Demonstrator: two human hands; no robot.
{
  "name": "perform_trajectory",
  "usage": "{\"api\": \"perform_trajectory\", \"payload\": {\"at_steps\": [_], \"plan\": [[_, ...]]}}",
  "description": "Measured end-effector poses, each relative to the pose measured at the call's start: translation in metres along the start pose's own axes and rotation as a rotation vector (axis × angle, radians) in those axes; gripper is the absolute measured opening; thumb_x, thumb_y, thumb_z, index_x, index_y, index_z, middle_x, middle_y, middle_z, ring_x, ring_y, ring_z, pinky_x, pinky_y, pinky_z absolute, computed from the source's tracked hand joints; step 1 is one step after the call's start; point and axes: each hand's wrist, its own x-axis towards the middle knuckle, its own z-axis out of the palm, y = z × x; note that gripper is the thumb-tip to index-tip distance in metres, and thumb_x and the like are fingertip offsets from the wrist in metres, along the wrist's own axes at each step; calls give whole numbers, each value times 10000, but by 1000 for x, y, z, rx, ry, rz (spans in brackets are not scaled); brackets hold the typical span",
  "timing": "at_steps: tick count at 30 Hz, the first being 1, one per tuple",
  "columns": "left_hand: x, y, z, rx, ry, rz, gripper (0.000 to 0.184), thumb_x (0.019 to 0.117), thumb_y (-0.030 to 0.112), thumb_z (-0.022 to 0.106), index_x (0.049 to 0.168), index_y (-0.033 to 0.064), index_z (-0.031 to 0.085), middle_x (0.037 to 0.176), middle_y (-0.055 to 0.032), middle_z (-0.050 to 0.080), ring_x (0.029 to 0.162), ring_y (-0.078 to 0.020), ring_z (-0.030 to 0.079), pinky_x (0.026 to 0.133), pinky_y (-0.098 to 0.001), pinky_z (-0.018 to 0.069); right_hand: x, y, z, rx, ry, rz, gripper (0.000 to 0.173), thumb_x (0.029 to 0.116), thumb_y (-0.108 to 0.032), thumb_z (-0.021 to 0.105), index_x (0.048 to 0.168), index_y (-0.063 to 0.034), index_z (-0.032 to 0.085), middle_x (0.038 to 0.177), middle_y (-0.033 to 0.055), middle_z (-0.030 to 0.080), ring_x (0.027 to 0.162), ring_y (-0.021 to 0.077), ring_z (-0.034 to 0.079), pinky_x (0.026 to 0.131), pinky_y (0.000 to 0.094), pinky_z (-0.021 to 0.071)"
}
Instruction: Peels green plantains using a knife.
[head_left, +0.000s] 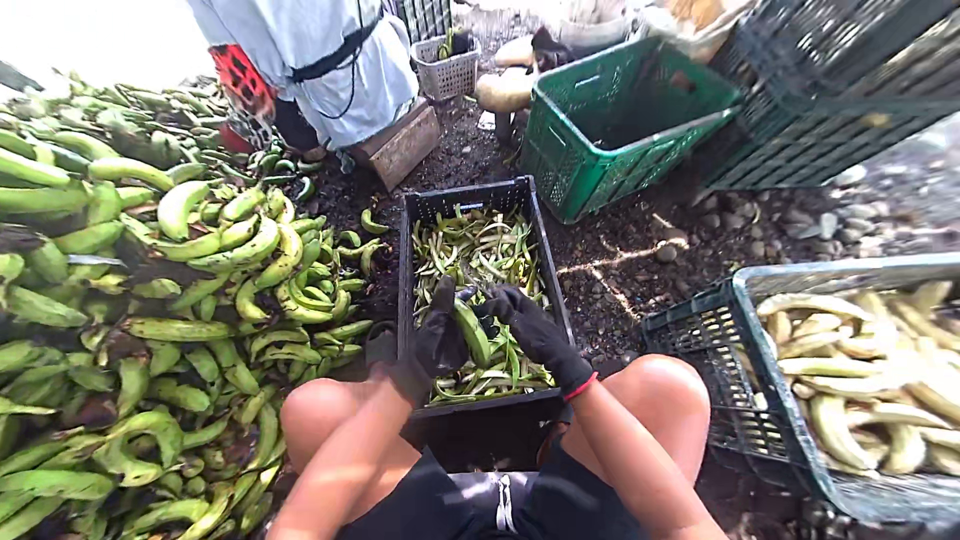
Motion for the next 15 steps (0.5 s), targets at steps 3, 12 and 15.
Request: {"api": "perform_trajectory", "payload": {"at_steps": [3, 12, 15], "plan": [[-4, -6, 40, -255, 252, 57, 498, 1112, 459, 221, 1053, 93, 552, 785, -66, 647, 691, -159, 663, 641, -318, 600, 1, 4, 15, -136, 82, 72, 441, 1074, -446, 446, 1316, -130, 637, 1122, 114, 708, 1084, 234, 657, 978, 513, 500], [-25, 6, 13, 49, 195, 119, 410, 1010, 564, 513, 1272, 261, 602, 960, 33, 673, 784, -78, 644, 645, -261, 558, -29, 18, 2, 51, 82, 71, 564, 1049, -451, 453, 1568, -241, 385, 1420, 118, 583, 1160, 316, 634, 866, 589, 557], [-36, 10, 0, 47, 199, 208, 474, 1020, 599, 457, 1302, 250, 612, 1067, 8, 695, 899, -109, 668, 741, -302, 577, -46, 2, 7, -117, 132, -65, 640, 999, -627, 471, 1476, -203, 509, 1302, 53, 656, 1118, 172, 646, 929, 450, 549]]}}
